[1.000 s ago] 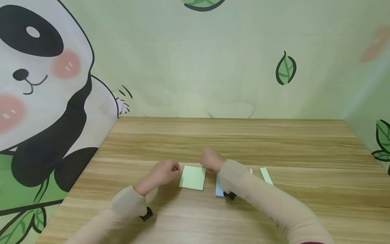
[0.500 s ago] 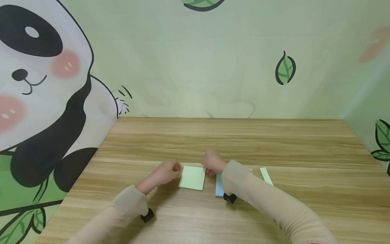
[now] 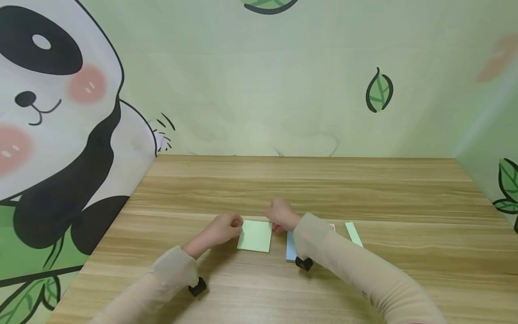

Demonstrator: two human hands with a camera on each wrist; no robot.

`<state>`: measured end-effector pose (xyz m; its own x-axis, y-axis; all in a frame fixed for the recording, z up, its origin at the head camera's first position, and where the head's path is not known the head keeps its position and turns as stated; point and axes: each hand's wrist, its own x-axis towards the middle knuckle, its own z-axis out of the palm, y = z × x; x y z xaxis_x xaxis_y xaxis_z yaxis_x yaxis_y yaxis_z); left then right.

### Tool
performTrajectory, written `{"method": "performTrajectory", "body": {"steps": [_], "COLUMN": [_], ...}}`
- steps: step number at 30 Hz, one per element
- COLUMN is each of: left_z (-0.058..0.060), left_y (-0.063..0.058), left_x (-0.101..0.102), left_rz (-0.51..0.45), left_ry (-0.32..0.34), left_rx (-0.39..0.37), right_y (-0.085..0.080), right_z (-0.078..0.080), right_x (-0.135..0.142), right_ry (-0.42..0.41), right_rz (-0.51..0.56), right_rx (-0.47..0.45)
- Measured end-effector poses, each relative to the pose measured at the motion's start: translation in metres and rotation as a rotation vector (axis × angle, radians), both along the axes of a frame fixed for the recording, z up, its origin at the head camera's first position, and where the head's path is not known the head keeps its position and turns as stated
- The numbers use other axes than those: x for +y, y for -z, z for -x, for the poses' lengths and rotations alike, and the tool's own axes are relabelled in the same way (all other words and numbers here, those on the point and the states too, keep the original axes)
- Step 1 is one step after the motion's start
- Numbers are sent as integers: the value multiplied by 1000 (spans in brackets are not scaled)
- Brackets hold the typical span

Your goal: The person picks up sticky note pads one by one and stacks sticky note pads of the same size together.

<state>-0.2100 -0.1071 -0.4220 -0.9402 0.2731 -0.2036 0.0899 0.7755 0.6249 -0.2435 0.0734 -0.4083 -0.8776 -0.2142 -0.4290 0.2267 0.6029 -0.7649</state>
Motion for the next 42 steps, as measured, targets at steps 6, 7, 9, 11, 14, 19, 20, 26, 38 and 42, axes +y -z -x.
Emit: {"method": "performTrajectory", "body": {"steps": [6,7,9,11,14,19,20,26,38,42], "left_z": [0,-1,-1,-2,-2,-2,-2,-2,-11,-13], "left_y": [-1,-1,-1,-1,-1,0,0,1,0,1], "left_x": [0,0,0,1,2,3,2,3,3,2], "left_rz": [-18,-22,-30,-37,-46,-56,-57,-63,79,88], "left_ry": [2,3,4,3,-2,1,5,3,2,19], "left_rx": [16,19,29,32,33,38,41,35,27,23], "right_y": [-2,-2,-1,-2,-1,-2,-2,-1,-1,-1], "right_z": [1,1,1,1,2,3,3,4,-3,-6], "right_x": [2,2,3,5,6,7,7,7,10,12], "right_ry": [48,59,85,105,126,117,116,114,87,77], "right_rz": [52,67,105,139,169,178,180,181,153,161], "right_rx": [-43,-54,-80,-104,-132,-147,-148,-153,-165,-181]}}
